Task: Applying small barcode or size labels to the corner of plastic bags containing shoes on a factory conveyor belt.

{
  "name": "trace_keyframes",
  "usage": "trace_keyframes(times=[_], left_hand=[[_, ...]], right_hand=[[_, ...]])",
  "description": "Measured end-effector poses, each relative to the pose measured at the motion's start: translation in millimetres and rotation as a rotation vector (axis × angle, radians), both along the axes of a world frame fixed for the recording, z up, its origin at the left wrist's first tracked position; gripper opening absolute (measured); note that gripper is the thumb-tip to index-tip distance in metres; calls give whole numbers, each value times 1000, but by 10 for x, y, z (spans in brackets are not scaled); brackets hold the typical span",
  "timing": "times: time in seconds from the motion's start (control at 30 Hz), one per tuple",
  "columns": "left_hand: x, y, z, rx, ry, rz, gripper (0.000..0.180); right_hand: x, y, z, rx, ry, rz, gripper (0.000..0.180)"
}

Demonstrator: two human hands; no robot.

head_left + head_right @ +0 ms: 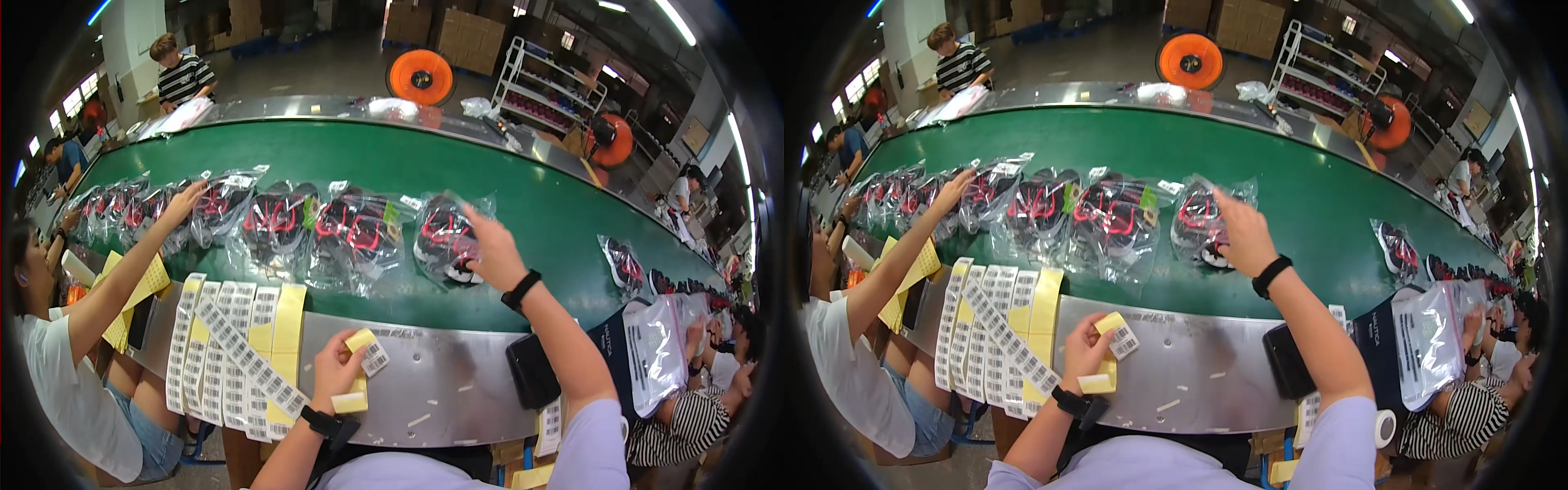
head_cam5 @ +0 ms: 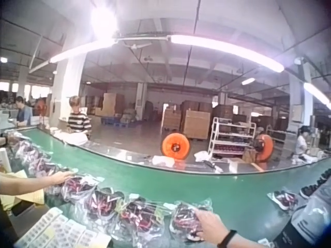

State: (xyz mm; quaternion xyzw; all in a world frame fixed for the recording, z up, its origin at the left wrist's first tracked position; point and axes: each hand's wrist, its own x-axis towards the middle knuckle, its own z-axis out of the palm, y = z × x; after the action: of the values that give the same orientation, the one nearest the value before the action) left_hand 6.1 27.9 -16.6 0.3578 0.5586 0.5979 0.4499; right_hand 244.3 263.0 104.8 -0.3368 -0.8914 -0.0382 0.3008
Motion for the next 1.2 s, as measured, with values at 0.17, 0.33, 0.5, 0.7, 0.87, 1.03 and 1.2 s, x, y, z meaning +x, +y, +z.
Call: trace_keyframes(times=[0.17,0.33,0.5,0.7,0.87,1.03,1.2], left_hand=[[37,-21,82,-3,-35,33,37],[-83,-74,18,-16,3,60,36],[-77,-107,125,-13,-79,40,39],[-56,-74,120,-65,-15,13,40],[-46,-33,78,-68,-63,14,39],[-61,-55,85,-96,-23,-22,38],[-29,-93,11,-104,33,-8,35]], right_hand=[[71,783,237,-121,96,-88,70],[40,456,272,-178,-164,-131,75],[480,-420,-331,-485,-607,76,78],[833,-133,211,-767,-49,-17,79],[1169,998,100,-730,362,-349,65],[823,1724,-452,-989,572,-515,70],[419,2011,-911,-1171,694,-589,81]])
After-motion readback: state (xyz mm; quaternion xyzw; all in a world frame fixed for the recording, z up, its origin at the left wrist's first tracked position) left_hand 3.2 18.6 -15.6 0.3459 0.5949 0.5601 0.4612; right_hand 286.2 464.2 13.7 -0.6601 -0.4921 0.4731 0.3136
